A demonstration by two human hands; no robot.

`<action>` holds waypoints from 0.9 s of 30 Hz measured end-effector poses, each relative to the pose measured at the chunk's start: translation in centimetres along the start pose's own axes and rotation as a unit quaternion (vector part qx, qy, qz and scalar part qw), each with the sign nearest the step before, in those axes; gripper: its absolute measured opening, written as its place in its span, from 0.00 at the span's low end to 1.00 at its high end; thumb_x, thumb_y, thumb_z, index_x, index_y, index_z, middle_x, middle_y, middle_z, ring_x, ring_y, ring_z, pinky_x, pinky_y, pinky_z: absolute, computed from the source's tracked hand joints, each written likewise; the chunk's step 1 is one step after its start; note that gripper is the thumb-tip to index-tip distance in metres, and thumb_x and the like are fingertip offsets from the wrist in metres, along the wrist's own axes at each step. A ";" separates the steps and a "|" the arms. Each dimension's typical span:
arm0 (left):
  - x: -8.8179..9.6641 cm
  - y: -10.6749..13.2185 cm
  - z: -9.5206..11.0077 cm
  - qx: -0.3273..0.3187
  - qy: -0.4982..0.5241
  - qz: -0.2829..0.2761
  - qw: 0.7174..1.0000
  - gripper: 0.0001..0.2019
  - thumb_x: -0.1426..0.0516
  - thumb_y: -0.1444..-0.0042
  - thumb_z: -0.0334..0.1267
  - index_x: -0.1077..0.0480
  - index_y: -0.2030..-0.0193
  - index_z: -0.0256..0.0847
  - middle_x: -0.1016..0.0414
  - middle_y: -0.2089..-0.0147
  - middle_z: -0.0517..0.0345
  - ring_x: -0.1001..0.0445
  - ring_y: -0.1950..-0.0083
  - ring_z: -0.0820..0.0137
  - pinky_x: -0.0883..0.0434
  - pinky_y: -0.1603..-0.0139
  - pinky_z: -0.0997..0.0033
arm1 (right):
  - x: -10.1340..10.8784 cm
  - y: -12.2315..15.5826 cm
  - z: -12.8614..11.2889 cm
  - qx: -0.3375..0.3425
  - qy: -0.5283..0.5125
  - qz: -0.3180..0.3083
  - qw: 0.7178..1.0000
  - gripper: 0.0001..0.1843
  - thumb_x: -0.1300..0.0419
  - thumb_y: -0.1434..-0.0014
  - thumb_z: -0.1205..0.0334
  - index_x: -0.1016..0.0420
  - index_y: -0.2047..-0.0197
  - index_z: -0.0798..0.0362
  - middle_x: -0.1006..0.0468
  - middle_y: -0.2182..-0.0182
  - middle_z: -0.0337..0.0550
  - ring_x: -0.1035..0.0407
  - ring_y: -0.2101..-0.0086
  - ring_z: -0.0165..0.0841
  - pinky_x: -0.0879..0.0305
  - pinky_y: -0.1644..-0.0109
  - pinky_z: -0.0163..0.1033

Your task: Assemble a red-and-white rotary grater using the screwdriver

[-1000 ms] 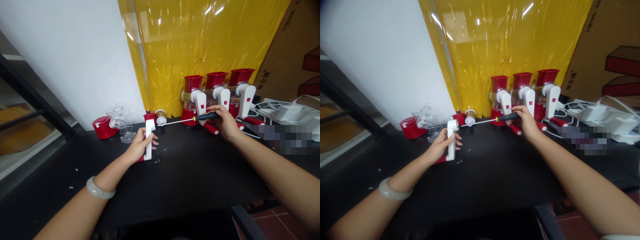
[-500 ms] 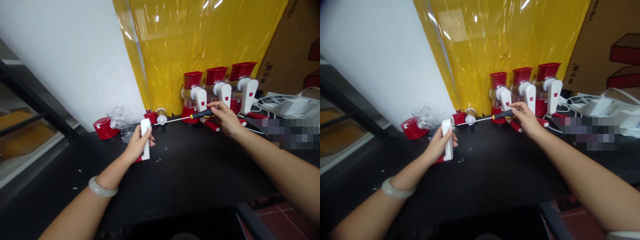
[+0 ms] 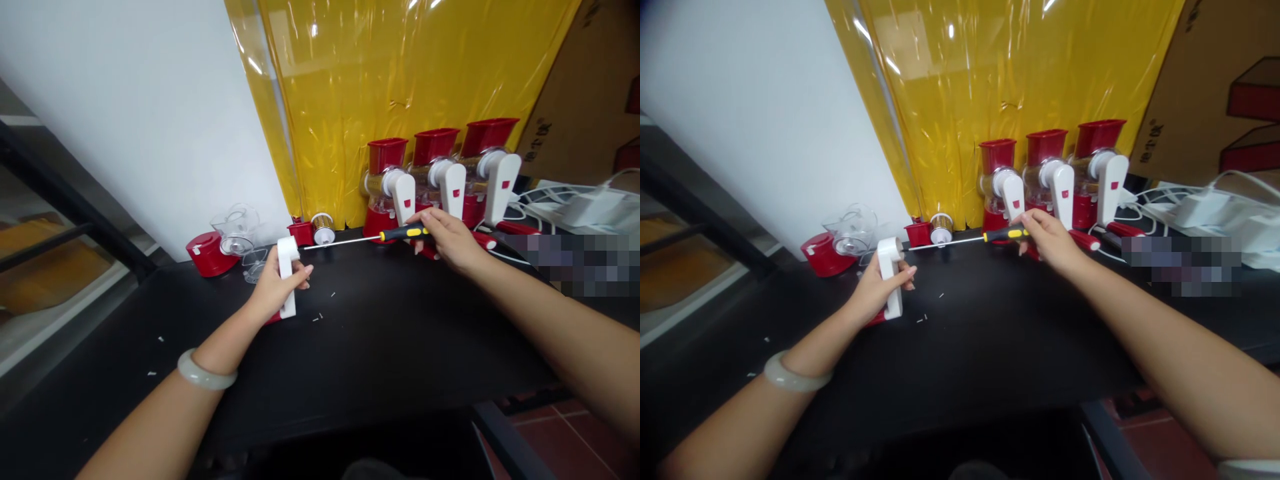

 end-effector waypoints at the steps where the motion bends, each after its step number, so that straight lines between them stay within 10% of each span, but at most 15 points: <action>1: -0.1 0.0 0.0 0.001 0.003 -0.005 1.000 0.25 0.31 0.54 0.42 0.39 0.55 0.41 0.29 0.70 0.67 0.27 0.74 0.75 0.25 0.70 0.71 | 0.1 0.0 -0.1 0.001 0.003 0.004 1.000 0.24 0.43 0.41 0.34 0.25 0.60 0.47 0.28 0.82 0.37 0.41 0.86 0.29 0.51 0.85 0.34; 12: -0.5 0.0 -0.4 -0.001 0.036 -0.037 0.999 0.23 0.32 0.53 0.41 0.36 0.55 0.39 0.31 0.73 0.69 0.29 0.77 0.76 0.24 0.69 0.68 | 0.8 -0.4 -0.8 0.050 -0.110 0.027 0.992 0.14 0.37 0.46 0.58 0.29 0.56 0.45 0.25 0.69 0.37 0.26 0.70 0.32 0.27 0.66 0.39; 27: -0.3 0.0 -0.9 0.016 0.035 -0.027 0.999 0.24 0.31 0.54 0.42 0.35 0.54 0.38 0.35 0.78 0.72 0.36 0.83 0.79 0.22 0.71 0.67 | 0.8 -0.6 -1.3 0.064 -0.090 -0.003 0.994 0.21 0.30 0.49 0.44 0.25 0.60 0.49 0.20 0.68 0.42 0.23 0.69 0.33 0.23 0.64 0.40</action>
Point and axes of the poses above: each hand's wrist, its own y-axis away from the middle knuckle, its own x-axis out of the back of the hand, z = x × y, the point moved 10 cm from there along -y, towards the middle knuckle
